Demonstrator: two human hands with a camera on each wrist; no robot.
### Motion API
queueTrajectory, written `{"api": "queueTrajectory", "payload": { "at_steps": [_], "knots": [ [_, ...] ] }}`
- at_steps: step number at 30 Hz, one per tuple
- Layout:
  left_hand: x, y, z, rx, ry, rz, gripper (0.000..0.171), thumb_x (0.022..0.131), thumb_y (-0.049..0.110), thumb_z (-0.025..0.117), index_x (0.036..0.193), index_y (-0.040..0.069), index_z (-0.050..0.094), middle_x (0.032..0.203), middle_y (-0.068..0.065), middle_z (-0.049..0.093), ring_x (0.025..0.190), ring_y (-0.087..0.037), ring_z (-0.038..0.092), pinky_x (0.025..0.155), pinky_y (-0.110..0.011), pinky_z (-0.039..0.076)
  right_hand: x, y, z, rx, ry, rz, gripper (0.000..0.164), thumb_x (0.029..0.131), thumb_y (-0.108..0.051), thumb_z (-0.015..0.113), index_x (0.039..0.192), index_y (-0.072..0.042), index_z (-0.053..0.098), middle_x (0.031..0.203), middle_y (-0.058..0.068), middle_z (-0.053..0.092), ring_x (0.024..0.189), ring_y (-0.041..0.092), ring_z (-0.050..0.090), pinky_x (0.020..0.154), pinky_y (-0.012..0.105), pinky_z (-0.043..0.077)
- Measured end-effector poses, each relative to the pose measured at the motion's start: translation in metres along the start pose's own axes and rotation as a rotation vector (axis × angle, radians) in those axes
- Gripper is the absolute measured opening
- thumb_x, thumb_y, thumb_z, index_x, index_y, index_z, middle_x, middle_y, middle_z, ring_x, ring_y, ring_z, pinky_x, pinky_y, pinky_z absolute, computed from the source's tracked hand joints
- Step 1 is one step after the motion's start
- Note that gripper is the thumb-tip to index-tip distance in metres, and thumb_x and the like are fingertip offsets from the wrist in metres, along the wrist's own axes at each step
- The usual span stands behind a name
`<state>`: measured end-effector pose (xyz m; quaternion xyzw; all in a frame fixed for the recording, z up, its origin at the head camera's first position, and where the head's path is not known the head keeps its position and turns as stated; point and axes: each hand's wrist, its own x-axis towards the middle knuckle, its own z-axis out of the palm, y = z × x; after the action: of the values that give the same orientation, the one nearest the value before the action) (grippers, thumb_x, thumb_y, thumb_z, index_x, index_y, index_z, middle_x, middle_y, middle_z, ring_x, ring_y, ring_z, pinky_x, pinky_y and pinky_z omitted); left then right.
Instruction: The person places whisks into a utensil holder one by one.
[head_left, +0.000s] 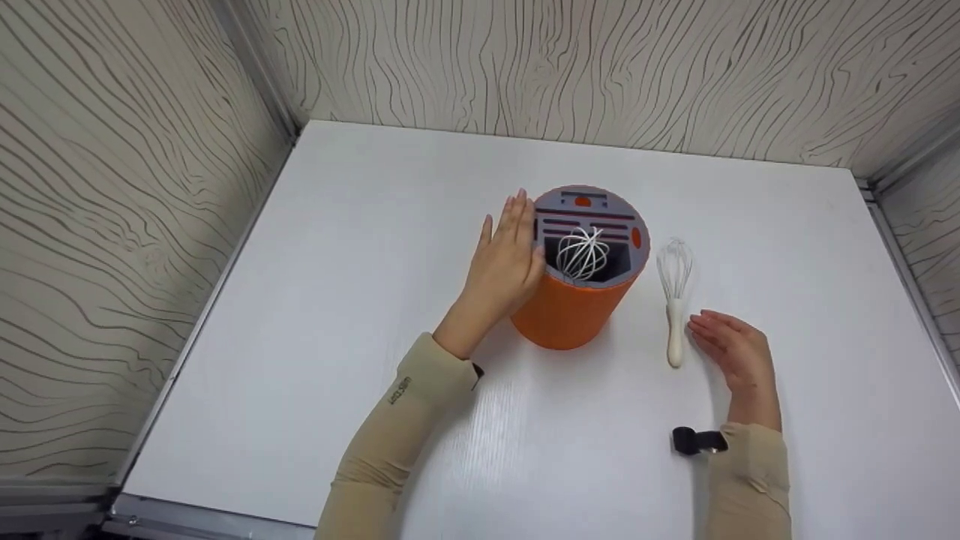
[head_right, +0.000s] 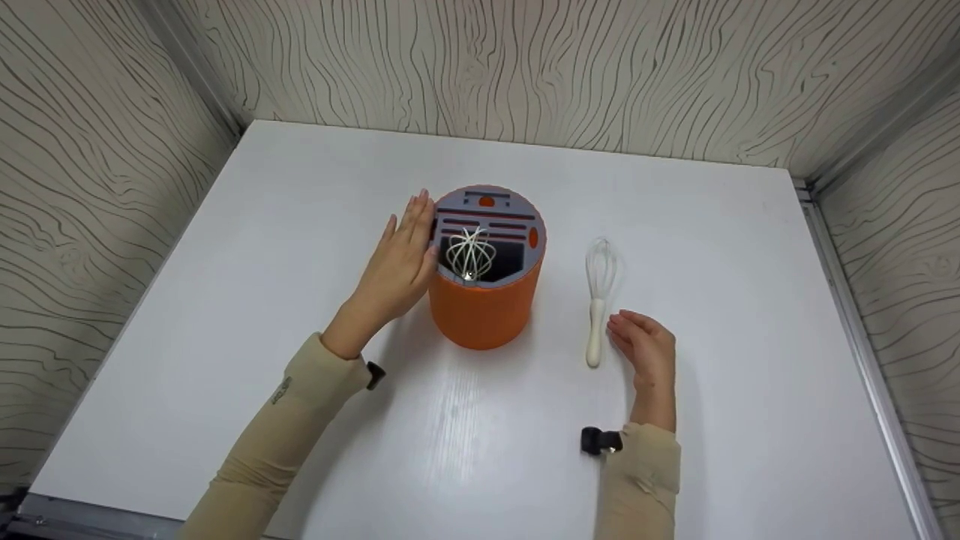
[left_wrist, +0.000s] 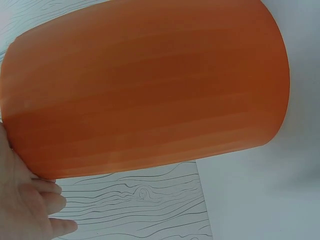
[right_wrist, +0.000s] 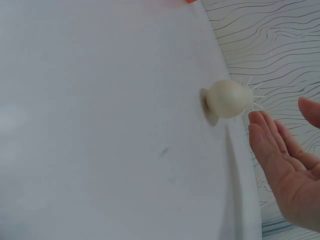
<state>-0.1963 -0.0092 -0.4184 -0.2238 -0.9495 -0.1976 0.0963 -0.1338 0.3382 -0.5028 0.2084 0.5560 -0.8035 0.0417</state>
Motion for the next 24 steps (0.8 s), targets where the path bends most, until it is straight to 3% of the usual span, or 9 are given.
{"api": "queueTrajectory", "payload": {
  "at_steps": [18,24],
  "knots": [
    [0.0,0.0,0.0,0.008,0.013,0.012,0.058,0.098,0.025,0.032,0.147,-0.004,0.022,0.155,-0.016,0.017,0.143,-0.026,0.014,0.112,-0.049,0.015,0.007,0.004,0.008,-0.27,0.054,0.068,0.018,0.091,-0.004,0.057,0.08,-0.014,0.066,0.075,-0.005,0.069,0.076,0.004,0.066,0.072,0.019,0.052],
    [0.0,-0.001,0.0,0.004,0.014,0.01,0.058,0.098,0.025,0.032,0.147,-0.004,0.022,0.155,-0.016,0.017,0.143,-0.025,0.013,0.112,-0.049,0.014,0.009,0.005,0.014,-0.407,0.077,0.037,0.003,0.09,-0.006,0.061,0.089,-0.006,0.064,0.072,-0.007,0.067,0.071,0.003,0.065,0.068,0.018,0.052]
  ]
}}
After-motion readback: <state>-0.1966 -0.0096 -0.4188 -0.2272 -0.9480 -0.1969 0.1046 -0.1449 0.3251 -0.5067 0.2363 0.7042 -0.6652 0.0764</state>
